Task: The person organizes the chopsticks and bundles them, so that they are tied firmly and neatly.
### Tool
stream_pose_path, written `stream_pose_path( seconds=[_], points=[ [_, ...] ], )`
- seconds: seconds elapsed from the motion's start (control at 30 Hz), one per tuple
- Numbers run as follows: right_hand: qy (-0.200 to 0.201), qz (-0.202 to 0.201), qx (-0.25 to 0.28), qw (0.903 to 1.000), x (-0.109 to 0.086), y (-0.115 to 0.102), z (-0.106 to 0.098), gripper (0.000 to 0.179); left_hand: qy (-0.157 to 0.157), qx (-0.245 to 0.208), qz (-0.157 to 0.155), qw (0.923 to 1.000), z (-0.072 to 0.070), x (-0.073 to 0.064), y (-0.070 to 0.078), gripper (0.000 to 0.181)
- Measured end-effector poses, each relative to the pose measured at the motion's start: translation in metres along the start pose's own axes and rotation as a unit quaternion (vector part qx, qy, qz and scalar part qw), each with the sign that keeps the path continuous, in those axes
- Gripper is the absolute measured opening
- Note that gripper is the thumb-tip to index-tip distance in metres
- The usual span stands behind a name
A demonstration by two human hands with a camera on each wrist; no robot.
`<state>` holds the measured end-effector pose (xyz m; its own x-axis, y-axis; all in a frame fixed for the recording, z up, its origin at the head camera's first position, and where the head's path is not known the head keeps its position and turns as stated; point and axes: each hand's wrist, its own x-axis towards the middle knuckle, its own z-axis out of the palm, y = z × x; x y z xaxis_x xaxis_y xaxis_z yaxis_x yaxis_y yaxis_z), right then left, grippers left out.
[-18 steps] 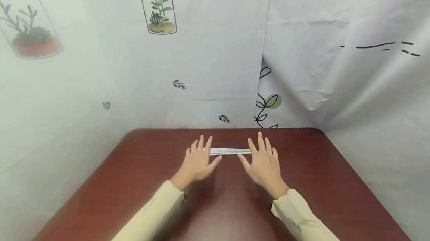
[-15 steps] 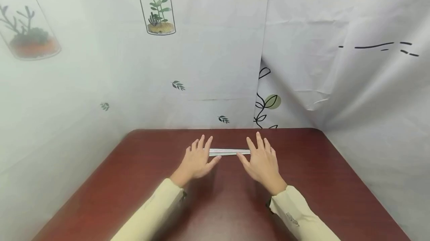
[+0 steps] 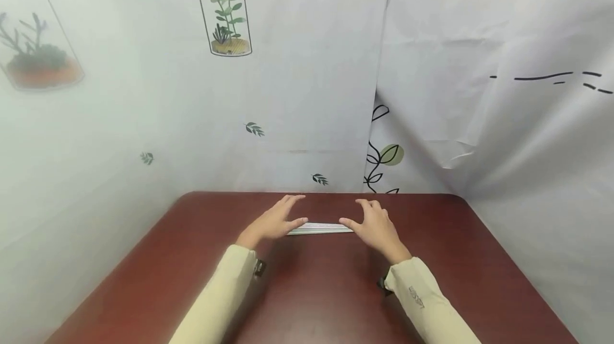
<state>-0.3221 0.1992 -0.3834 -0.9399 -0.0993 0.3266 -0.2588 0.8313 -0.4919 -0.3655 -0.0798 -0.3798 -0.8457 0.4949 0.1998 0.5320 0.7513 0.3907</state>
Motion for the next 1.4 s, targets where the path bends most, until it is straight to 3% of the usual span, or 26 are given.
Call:
stream_pose_path(
  seconds=[0.17, 0.27, 0.43, 0.57, 0.7, 1.2, 1.4],
  points=[
    [0.014, -0.023, 0.062, 0.9977, 0.020, 0.014, 0.009, 0.068, -0.010, -0.042, -0.016, 0.9989, 0.004, 0.011, -0.018, 0.072],
    [0.002, -0.008, 0.103, 0.9947, 0.029, 0.022, 0.020, 0.066, -0.008, -0.065, -0.039, 0.9971, 0.008, 0.012, -0.033, 0.072],
    [-0.030, 0.061, 0.149, 0.9864, 0.042, 0.027, 0.039, 0.064, -0.007, -0.097, -0.058, 0.9935, 0.017, 0.015, -0.054, 0.073],
    [-0.032, 0.116, 0.165, 0.9790, 0.045, 0.029, 0.053, 0.061, -0.031, -0.103, -0.064, 0.9922, 0.024, 0.014, -0.061, 0.074],
    [-0.040, 0.141, 0.170, 0.9744, 0.047, 0.035, 0.060, 0.056, -0.042, -0.108, -0.062, 0.9914, 0.030, 0.016, -0.066, 0.072],
    [-0.024, 0.079, 0.145, 0.9860, 0.050, 0.063, 0.066, 0.039, -0.045, -0.083, -0.072, 0.9929, 0.035, 0.032, -0.075, 0.058],
    [-0.049, 0.049, 0.136, 0.9883, 0.053, 0.072, 0.068, 0.031, -0.057, -0.084, -0.093, 0.9905, 0.035, 0.035, -0.074, 0.045]
  ],
)
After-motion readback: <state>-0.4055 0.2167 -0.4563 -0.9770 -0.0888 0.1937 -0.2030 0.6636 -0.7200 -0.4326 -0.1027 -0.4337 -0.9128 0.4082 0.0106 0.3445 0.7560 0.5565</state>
